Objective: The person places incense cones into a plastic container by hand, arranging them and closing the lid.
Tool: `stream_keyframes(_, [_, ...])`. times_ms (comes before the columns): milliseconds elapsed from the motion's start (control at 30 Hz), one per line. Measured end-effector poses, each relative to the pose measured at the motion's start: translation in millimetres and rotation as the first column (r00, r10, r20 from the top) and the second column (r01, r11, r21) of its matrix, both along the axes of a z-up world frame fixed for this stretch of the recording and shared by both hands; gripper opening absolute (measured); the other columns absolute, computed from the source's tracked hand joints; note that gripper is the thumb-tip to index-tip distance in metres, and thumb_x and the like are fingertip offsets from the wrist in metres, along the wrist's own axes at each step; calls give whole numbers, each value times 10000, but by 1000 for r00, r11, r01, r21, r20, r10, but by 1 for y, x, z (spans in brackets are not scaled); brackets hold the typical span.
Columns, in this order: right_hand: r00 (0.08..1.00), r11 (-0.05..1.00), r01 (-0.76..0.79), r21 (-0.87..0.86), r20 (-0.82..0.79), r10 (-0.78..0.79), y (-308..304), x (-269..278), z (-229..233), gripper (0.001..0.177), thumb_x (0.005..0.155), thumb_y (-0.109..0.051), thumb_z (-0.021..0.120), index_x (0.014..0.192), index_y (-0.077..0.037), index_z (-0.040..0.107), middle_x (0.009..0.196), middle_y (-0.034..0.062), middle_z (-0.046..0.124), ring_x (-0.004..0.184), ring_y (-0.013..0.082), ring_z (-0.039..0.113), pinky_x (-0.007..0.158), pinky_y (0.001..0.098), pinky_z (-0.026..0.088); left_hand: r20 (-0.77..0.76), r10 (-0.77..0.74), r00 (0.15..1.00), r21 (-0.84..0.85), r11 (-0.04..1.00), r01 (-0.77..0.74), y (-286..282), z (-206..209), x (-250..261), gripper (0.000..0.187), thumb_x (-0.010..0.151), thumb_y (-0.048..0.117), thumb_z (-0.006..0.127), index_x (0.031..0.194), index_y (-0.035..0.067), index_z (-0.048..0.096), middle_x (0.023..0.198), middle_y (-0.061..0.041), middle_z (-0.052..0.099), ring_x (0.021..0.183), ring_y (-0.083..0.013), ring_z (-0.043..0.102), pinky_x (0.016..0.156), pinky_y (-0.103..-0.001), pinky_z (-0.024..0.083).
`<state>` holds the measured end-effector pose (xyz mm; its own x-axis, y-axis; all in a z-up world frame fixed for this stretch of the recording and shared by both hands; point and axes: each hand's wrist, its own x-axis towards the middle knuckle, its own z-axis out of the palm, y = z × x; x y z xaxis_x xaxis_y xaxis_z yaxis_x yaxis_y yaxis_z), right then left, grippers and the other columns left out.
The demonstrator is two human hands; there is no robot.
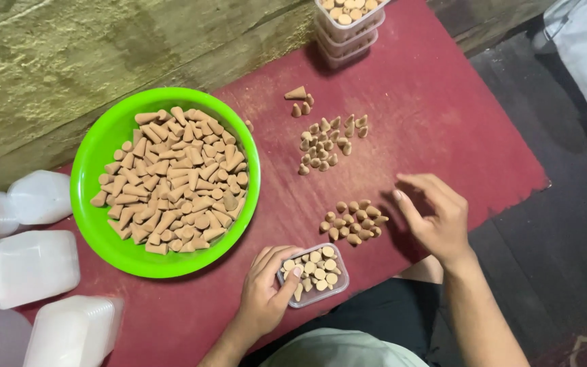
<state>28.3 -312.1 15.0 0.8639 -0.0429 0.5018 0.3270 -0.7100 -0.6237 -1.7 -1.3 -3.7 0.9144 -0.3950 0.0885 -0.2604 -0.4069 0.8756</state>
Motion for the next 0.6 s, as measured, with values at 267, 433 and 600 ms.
stream_keyframes(267, [899,885,-261,-386,-431,77,-1,103,14,1028,776,-424,858,1599,-133,315,1540,223,437,1324,411,492,986,541,506,75,68,995,-47,997,-64,3,-10,-3,287,937,188,597,1168,57,706,1127,-71,750,1023,-246,669,929,-379,519])
stream_keyframes(433, [846,893,-269,-361,-532,40,15,134,6,1010,735,-685,727,1536,-149,427,1516,163,495,1267,335,567,917,524,578,84,78,993,-52,996,-74,2,-10,-3,283,935,183,603,1163,62,719,1119,-70,751,1035,-239,669,937,-367,527])
stream_keyframes(600, [792,912,-274,-306,-609,34,17,139,5,778,787,-550,771,1416,-147,554,1402,76,566,990,232,684,714,383,615,99,72,992,-73,995,-65,2,-10,-3,291,920,150,604,1169,51,719,1126,-85,755,1042,-245,676,947,-371,527])
